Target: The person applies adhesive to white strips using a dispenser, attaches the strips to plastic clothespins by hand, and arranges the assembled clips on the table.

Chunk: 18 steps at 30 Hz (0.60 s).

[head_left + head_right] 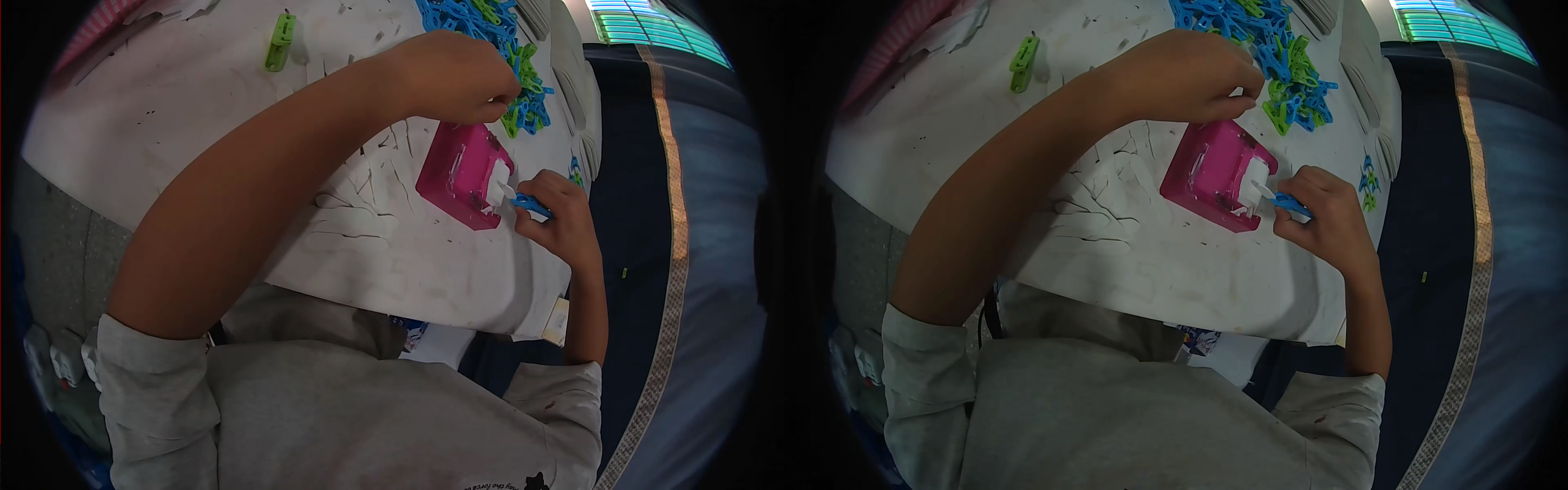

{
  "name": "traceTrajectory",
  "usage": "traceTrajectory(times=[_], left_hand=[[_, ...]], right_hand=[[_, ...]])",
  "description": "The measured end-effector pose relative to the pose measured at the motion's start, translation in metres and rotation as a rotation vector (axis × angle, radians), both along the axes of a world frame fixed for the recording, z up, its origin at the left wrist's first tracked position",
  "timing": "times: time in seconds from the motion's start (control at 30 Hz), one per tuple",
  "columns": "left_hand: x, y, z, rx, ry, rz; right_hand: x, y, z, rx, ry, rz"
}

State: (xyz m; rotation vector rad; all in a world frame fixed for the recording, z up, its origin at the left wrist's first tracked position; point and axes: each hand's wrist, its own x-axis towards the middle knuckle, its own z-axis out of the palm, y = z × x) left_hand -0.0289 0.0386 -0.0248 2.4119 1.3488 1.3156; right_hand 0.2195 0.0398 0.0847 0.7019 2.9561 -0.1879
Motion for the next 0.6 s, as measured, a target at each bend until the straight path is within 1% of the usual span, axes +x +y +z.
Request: traceTrajectory(times=[0.47, 0.53, 0.6], left_hand=[[-0.001, -0.002, 0.0, -0.003, -0.002, -0.008], [0.0, -0.003, 0.0, -0.088, -0.032, -0.019], [0.001, -0.005, 0.0, -0.1, -0.032, -0.014]], right_hand=[[0.0, 0.0, 0.009, 0.0, -0.178, -0.052], [0.0, 0.0, 0.01, 0.007, -0.205, -0.057], [-0.001, 0.0, 0.011, 0.017, -0.23, -0.063]])
